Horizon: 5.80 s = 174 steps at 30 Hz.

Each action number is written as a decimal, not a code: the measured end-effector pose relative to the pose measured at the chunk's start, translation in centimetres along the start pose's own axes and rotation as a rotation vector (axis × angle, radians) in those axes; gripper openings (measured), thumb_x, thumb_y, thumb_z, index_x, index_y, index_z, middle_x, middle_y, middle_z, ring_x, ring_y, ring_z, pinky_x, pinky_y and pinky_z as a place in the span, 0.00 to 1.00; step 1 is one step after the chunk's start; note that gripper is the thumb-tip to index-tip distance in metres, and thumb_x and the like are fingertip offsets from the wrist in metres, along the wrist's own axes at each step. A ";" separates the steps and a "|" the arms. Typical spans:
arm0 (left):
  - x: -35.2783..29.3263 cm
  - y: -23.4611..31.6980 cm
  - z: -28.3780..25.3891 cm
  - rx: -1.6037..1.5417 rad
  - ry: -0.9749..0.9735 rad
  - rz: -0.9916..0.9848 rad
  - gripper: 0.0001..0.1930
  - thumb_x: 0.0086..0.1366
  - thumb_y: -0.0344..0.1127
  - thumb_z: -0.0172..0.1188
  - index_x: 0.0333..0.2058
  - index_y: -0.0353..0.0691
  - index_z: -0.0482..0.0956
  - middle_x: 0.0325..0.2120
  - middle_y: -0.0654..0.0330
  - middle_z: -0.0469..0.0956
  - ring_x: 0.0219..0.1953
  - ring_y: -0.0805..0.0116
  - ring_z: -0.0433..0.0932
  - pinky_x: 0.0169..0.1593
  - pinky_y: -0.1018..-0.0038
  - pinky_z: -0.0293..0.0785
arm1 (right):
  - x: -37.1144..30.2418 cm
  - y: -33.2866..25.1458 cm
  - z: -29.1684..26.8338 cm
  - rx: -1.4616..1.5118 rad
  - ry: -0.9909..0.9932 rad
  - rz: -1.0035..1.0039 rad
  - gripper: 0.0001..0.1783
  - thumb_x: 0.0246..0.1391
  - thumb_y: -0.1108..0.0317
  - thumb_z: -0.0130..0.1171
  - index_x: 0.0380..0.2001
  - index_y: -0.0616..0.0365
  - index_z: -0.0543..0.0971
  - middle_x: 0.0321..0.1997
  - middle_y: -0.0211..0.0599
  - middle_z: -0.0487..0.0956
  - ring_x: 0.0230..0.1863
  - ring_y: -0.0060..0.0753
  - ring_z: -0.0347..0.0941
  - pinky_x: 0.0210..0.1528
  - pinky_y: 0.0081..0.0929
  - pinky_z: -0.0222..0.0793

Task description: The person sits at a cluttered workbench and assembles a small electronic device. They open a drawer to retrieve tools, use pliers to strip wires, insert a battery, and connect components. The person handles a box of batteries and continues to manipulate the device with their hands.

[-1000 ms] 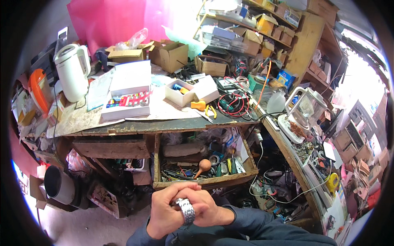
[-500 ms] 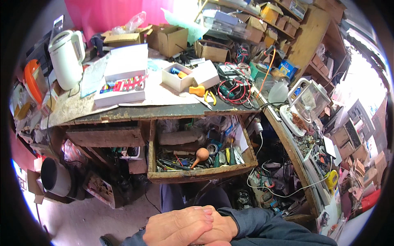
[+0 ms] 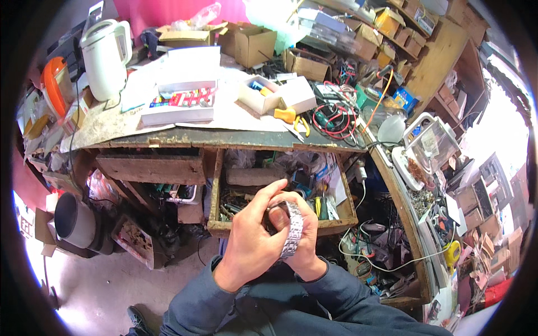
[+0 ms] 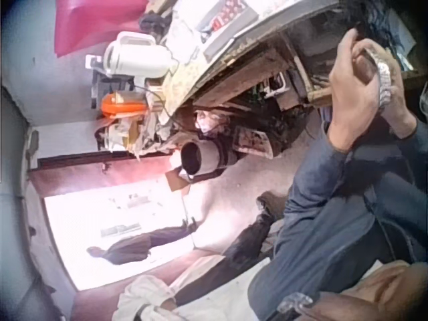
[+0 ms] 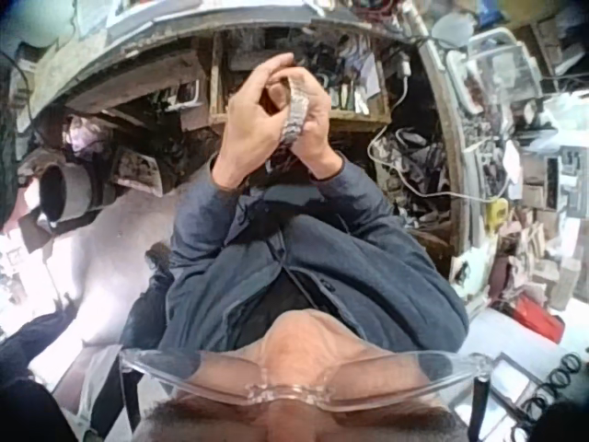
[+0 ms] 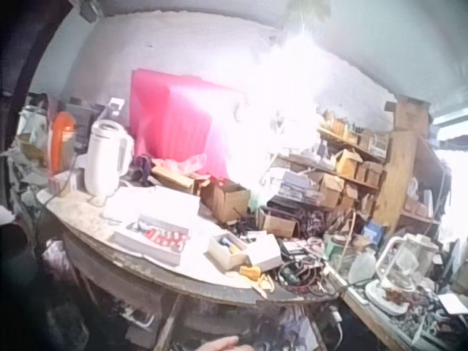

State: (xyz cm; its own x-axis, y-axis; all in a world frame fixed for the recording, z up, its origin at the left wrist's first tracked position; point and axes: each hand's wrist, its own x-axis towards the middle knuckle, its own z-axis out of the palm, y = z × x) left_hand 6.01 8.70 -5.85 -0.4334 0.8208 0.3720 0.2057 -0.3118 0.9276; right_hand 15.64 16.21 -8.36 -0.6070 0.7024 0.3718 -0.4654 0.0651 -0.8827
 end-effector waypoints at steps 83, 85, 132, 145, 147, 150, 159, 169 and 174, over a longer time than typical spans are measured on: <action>-3.4 -9.5 -4.7 0.099 0.373 -0.079 0.09 0.63 0.24 0.68 0.43 0.31 0.86 0.34 0.58 0.87 0.36 0.75 0.82 0.42 0.77 0.78 | 2.8 6.0 -4.4 -0.164 -0.264 0.212 0.13 0.67 0.78 0.55 0.54 0.64 0.78 0.49 0.34 0.82 0.50 0.23 0.78 0.55 0.23 0.73; -4.0 -9.1 -4.5 -0.001 0.385 -0.120 0.09 0.65 0.25 0.68 0.44 0.30 0.86 0.35 0.59 0.87 0.38 0.78 0.81 0.44 0.78 0.78 | 2.0 5.8 -4.0 -0.184 -0.315 0.236 0.15 0.66 0.80 0.56 0.55 0.65 0.77 0.49 0.32 0.81 0.53 0.22 0.76 0.58 0.23 0.72; -4.0 -10.8 -3.9 -0.227 0.314 -0.138 0.08 0.70 0.25 0.63 0.46 0.32 0.79 0.40 0.64 0.81 0.42 0.77 0.78 0.48 0.80 0.75 | 0.4 6.4 -0.2 -0.369 -0.101 0.120 0.07 0.61 0.76 0.59 0.42 0.66 0.76 0.40 0.38 0.74 0.40 0.28 0.73 0.44 0.25 0.71; -4.3 -10.5 -3.6 -0.062 0.419 -0.097 0.07 0.63 0.19 0.64 0.40 0.29 0.83 0.36 0.57 0.83 0.39 0.70 0.81 0.45 0.76 0.76 | 0.4 7.6 0.0 -0.541 -0.101 -0.190 0.10 0.54 0.81 0.59 0.41 0.65 0.77 0.40 0.45 0.77 0.40 0.45 0.74 0.45 0.33 0.71; -4.2 -10.5 -3.6 -0.002 0.400 -0.113 0.08 0.62 0.18 0.63 0.40 0.29 0.83 0.35 0.57 0.84 0.38 0.70 0.81 0.45 0.76 0.76 | 0.3 7.7 0.0 -0.553 -0.067 -0.184 0.09 0.54 0.81 0.59 0.40 0.65 0.77 0.39 0.45 0.78 0.39 0.45 0.74 0.45 0.33 0.71; -3.6 -10.8 -3.1 -0.172 0.457 -0.140 0.07 0.65 0.19 0.62 0.41 0.30 0.84 0.36 0.59 0.84 0.39 0.73 0.80 0.44 0.77 0.75 | 0.9 7.8 0.1 -0.456 -0.039 -0.108 0.08 0.55 0.81 0.59 0.40 0.65 0.78 0.38 0.43 0.77 0.39 0.39 0.75 0.43 0.29 0.72; -4.3 -10.8 -4.7 -0.988 0.470 -0.240 0.12 0.68 0.30 0.63 0.49 0.35 0.80 0.39 0.53 0.85 0.38 0.63 0.85 0.43 0.69 0.84 | 0.5 5.9 2.4 -0.572 -0.101 -0.115 0.21 0.48 0.75 0.73 0.47 0.62 0.80 0.44 0.43 0.78 0.42 0.37 0.77 0.45 0.28 0.75; -5.0 -9.8 -3.8 -1.191 0.470 -0.453 0.07 0.74 0.30 0.54 0.45 0.34 0.78 0.35 0.53 0.83 0.36 0.63 0.84 0.42 0.71 0.85 | -1.2 5.3 2.1 -0.558 -0.027 -0.150 0.19 0.47 0.74 0.74 0.44 0.61 0.82 0.41 0.37 0.78 0.39 0.28 0.75 0.42 0.23 0.72; -5.2 -10.0 -3.7 -1.211 0.429 -0.456 0.08 0.74 0.31 0.56 0.45 0.33 0.78 0.37 0.54 0.83 0.37 0.64 0.83 0.43 0.73 0.84 | -0.9 4.5 2.2 -0.625 -0.040 -0.161 0.17 0.48 0.73 0.73 0.42 0.62 0.82 0.40 0.44 0.80 0.40 0.38 0.80 0.42 0.29 0.77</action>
State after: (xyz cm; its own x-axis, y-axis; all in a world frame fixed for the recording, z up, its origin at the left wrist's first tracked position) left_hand 2.99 5.77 -17.00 -0.5373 0.8200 -0.1974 -0.8229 -0.4585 0.3356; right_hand 12.70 14.32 -12.10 -0.5901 0.6228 0.5136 -0.0972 0.5768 -0.8111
